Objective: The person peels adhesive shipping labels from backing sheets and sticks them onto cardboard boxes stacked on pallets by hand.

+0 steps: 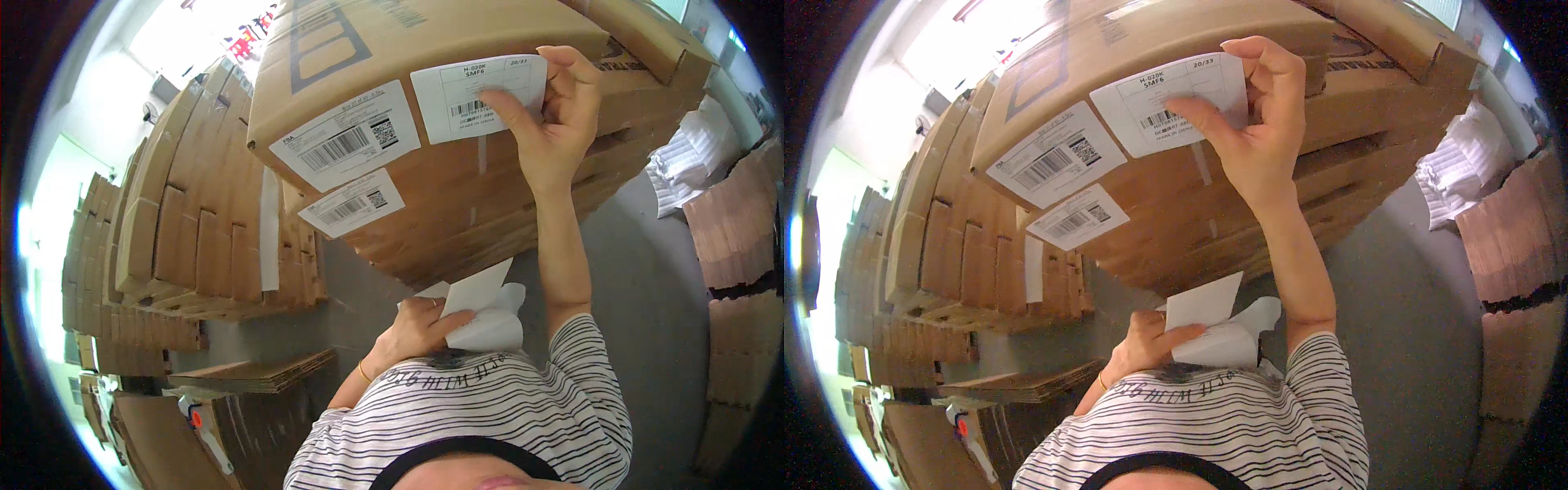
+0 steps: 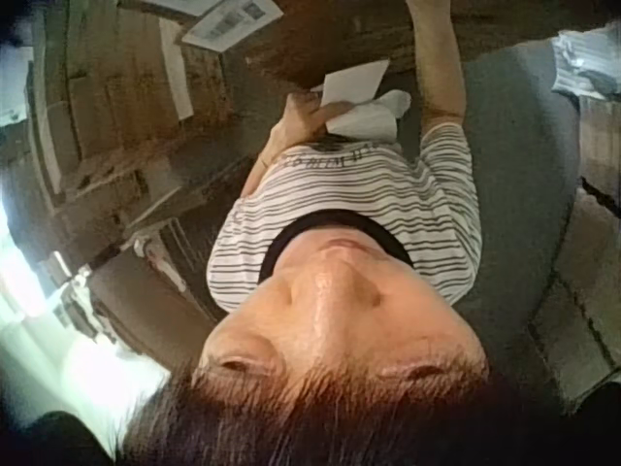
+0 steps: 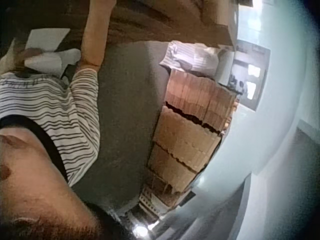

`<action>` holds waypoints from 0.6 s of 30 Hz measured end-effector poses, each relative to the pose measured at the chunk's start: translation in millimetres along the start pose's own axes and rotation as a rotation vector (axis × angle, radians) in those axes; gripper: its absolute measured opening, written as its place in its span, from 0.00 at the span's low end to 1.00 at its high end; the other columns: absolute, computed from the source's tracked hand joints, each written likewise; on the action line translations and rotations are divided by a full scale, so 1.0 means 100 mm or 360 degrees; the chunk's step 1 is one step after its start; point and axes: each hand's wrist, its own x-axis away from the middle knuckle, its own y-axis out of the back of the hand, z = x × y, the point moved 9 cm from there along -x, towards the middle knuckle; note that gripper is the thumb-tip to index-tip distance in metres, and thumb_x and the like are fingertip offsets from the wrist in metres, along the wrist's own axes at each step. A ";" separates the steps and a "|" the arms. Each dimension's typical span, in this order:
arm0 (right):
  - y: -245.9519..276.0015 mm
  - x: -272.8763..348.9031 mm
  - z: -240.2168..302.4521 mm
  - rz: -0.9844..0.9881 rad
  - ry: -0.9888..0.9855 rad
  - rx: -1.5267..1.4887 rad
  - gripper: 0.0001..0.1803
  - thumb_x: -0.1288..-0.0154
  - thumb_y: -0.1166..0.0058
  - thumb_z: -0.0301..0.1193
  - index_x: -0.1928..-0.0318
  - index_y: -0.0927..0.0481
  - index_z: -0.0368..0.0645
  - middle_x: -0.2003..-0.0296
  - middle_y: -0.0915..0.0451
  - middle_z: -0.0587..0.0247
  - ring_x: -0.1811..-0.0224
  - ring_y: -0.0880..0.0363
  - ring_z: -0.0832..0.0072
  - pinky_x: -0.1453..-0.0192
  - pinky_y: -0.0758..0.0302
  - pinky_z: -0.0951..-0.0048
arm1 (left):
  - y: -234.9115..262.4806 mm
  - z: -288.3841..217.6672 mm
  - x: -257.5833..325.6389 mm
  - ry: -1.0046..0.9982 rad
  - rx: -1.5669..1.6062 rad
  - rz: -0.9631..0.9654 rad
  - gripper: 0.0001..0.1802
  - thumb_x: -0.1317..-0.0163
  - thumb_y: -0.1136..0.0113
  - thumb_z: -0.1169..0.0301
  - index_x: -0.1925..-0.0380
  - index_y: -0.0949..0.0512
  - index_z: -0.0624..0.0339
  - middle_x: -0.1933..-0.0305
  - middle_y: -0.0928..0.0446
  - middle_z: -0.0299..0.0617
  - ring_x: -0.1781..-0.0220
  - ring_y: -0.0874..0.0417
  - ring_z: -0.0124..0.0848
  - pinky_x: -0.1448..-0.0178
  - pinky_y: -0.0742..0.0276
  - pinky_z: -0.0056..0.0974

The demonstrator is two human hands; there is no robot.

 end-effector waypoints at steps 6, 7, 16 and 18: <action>0.02 0.00 0.01 0.0021 0.0113 0.0067 0.32 0.49 0.32 0.18 0.47 0.37 0.41 0.63 0.20 0.58 0.60 0.18 0.75 0.59 0.21 0.78 | -0.11 0.10 0.15 0.0361 -0.0128 0.0320 0.24 0.56 0.33 0.68 0.54 0.19 0.47 0.58 0.17 0.40 0.63 0.23 0.34 0.53 0.35 0.36; 0.01 0.01 -0.01 0.0007 0.0077 0.0039 0.32 0.48 0.32 0.18 0.47 0.37 0.41 0.63 0.20 0.58 0.60 0.18 0.75 0.59 0.21 0.78 | -0.10 0.12 0.17 0.0361 -0.0128 0.0318 0.24 0.56 0.33 0.68 0.54 0.19 0.47 0.58 0.17 0.40 0.63 0.23 0.34 0.53 0.35 0.36; -0.01 0.03 -0.02 -0.0003 0.0116 0.0057 0.32 0.49 0.32 0.17 0.47 0.37 0.41 0.64 0.19 0.58 0.62 0.17 0.74 0.60 0.21 0.79 | 0.09 0.05 0.03 0.0032 -0.0088 0.0006 0.30 0.67 0.36 0.71 0.55 0.19 0.53 0.79 0.27 0.39 0.81 0.26 0.35 0.77 0.29 0.36; -0.01 0.03 -0.03 -0.0003 0.0124 0.0070 0.32 0.49 0.32 0.17 0.47 0.37 0.41 0.65 0.19 0.58 0.62 0.17 0.74 0.60 0.21 0.79 | -0.04 0.17 0.13 0.0272 -0.0133 0.0248 0.25 0.61 0.34 0.71 0.56 0.18 0.48 0.64 0.17 0.42 0.75 0.25 0.35 0.60 0.34 0.35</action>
